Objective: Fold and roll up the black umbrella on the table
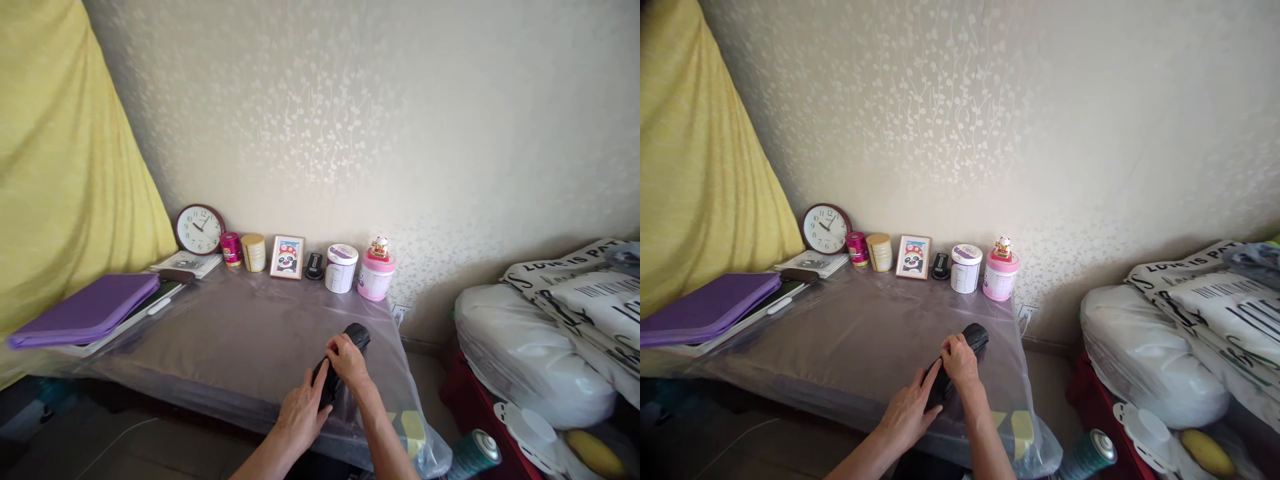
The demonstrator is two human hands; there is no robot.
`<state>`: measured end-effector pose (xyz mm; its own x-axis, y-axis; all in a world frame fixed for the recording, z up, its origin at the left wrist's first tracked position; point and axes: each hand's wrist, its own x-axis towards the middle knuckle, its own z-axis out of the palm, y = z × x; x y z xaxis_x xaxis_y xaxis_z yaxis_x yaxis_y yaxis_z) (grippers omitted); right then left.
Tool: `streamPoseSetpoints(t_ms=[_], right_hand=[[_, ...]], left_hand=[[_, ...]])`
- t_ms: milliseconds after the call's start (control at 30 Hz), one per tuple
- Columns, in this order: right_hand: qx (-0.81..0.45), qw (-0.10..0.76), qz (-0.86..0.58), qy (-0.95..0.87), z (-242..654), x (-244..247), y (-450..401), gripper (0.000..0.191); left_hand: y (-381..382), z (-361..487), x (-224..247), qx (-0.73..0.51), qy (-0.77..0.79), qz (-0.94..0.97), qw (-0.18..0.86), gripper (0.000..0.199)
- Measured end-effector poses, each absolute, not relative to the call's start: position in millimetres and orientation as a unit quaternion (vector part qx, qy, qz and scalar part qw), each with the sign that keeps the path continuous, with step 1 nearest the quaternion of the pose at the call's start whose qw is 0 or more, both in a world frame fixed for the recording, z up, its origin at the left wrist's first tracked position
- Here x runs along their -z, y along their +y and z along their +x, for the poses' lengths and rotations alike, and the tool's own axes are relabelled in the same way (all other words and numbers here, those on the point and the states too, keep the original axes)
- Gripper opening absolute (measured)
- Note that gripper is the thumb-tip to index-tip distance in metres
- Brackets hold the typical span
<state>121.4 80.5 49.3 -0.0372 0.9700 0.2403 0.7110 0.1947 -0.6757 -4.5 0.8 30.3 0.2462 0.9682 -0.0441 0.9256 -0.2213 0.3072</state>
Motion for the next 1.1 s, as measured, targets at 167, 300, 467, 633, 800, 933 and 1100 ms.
streamPoseSetpoints(t_ms=[167,300,467,633,800,933,1100], right_hand=[[-0.386,0.501,-0.563,-0.533,134,-49,78,0.03],[-0.427,0.562,-0.548,-0.45,149,-49,75,0.04],[-0.363,0.494,-0.527,-0.589,145,-46,74,0.029],[-0.204,0.355,-0.513,-0.754,134,-49,73,0.034],[-0.17,0.323,-0.522,-0.771,133,-52,72,0.027],[-0.235,0.394,-0.498,-0.736,140,-51,68,0.02],[-0.383,0.484,-0.486,-0.618,164,-50,52,0.02]], left_hand=[[-12,-20,-34,-0.061,0.614,0.769,0.167,0.082],[-20,-28,-35,-0.057,0.616,0.767,0.171,0.084],[-20,-25,-35,-0.066,0.61,0.771,0.17,0.085],[-18,-20,-29,-0.071,0.61,0.774,0.152,0.088],[-16,-18,-26,-0.07,0.62,0.768,0.143,0.09],[-15,-17,-28,-0.07,0.622,0.764,0.155,0.088],[-16,-17,-31,-0.079,0.62,0.764,0.158,0.084]])
